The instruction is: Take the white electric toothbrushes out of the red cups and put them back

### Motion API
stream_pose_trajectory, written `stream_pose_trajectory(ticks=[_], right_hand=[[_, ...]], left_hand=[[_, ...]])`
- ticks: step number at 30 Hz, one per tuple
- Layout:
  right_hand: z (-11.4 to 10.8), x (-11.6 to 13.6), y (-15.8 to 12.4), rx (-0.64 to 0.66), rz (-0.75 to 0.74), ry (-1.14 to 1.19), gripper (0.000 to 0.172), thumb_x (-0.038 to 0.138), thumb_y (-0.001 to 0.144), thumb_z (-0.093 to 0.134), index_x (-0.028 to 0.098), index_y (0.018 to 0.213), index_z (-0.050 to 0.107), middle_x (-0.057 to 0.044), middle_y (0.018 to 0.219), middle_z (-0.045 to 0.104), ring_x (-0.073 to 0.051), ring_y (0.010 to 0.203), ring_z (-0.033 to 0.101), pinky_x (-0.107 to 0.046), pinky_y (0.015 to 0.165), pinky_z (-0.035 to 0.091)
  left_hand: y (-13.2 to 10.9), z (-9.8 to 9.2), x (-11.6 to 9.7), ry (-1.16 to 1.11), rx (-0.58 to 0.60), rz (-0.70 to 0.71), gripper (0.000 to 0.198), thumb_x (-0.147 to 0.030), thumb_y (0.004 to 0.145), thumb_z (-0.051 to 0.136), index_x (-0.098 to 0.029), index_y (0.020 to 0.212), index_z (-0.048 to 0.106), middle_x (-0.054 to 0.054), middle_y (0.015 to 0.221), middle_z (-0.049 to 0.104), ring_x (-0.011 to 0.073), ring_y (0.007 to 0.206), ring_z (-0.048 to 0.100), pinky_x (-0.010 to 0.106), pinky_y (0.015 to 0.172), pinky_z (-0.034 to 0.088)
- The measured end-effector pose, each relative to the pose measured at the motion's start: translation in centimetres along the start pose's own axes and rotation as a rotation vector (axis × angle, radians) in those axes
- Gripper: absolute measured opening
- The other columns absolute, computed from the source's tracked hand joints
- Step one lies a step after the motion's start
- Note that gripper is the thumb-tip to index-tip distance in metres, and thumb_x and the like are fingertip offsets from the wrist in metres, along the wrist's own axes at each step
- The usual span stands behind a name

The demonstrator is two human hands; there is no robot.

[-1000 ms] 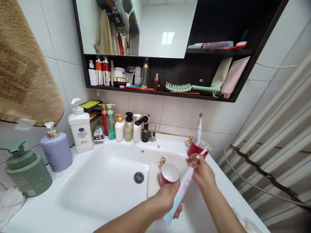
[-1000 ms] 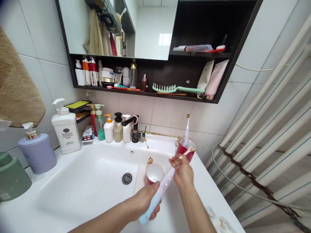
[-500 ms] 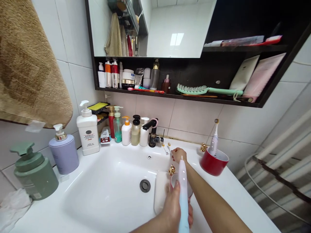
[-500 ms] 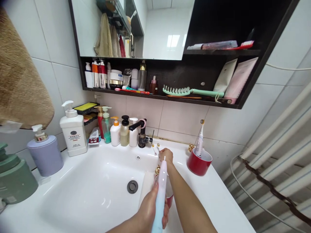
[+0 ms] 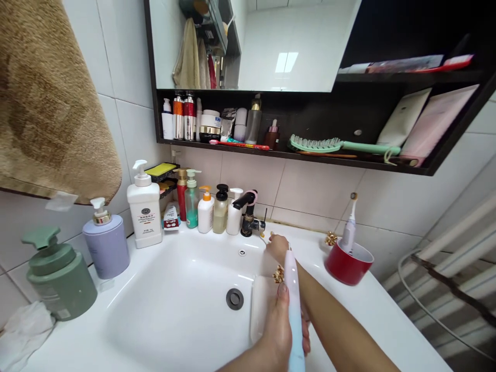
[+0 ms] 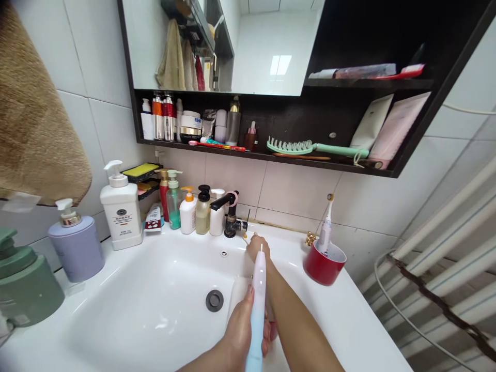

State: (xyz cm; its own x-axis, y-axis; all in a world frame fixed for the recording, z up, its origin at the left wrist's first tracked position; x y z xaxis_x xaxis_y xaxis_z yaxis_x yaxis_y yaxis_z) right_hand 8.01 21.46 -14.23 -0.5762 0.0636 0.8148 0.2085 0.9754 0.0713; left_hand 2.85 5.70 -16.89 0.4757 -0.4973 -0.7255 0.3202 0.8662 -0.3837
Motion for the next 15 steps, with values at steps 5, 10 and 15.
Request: stream_pose_trajectory(ticks=[5, 10, 15], right_hand=[[-5.9, -0.3, -6.1, 0.003, 0.074, 0.203, 0.017, 0.024, 0.067, 0.044, 0.013, 0.077, 0.051, -0.002, 0.056, 0.052, -0.013, 0.055, 0.052, -0.026, 0.053, 0.042], [-10.5, -1.7, -11.8, 0.002, 0.167, 0.971, 0.017, 0.023, 0.054, 0.059, 0.016, 0.067, 0.051, 0.001, 0.059, 0.055, -0.009, 0.05, 0.051, -0.022, 0.05, 0.044], [-10.8, -2.8, -12.7, 0.001, 0.184, 1.123, 0.015, 0.023, 0.054, 0.06, 0.016, 0.062, 0.05, 0.002, 0.053, 0.055, -0.008, 0.049, 0.052, -0.018, 0.044, 0.043]], left_hand=[[-1.0, 0.7, 1.3, 0.2, 0.156, 0.005, 0.057, -0.068, 0.053, 0.023, -0.014, 0.057, 0.04, -0.003, 0.033, 0.038, 0.0068, 0.023, 0.032, 0.019, 0.028, 0.022], [-2.2, 1.4, 3.0, 0.343, 0.335, 0.027, 0.056, -0.066, 0.054, 0.026, -0.013, 0.058, 0.042, -0.003, 0.034, 0.04, 0.0068, 0.024, 0.034, 0.018, 0.026, 0.022], [-2.0, 1.1, 3.5, 0.398, 0.312, -0.005, 0.055, -0.066, 0.055, 0.024, -0.013, 0.057, 0.042, -0.002, 0.036, 0.041, 0.0064, 0.025, 0.034, 0.018, 0.027, 0.024]])
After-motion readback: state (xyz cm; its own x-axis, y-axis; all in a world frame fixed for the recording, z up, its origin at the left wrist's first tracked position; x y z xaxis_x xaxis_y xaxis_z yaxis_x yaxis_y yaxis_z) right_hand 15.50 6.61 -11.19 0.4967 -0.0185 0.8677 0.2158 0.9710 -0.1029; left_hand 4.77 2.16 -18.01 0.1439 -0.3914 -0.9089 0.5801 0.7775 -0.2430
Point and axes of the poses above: each hand's wrist, its own y-axis towards the middle knuckle, its own z-axis out of the palm, x = y × z, the point moved 5 cm from there along y, towards the middle knuckle
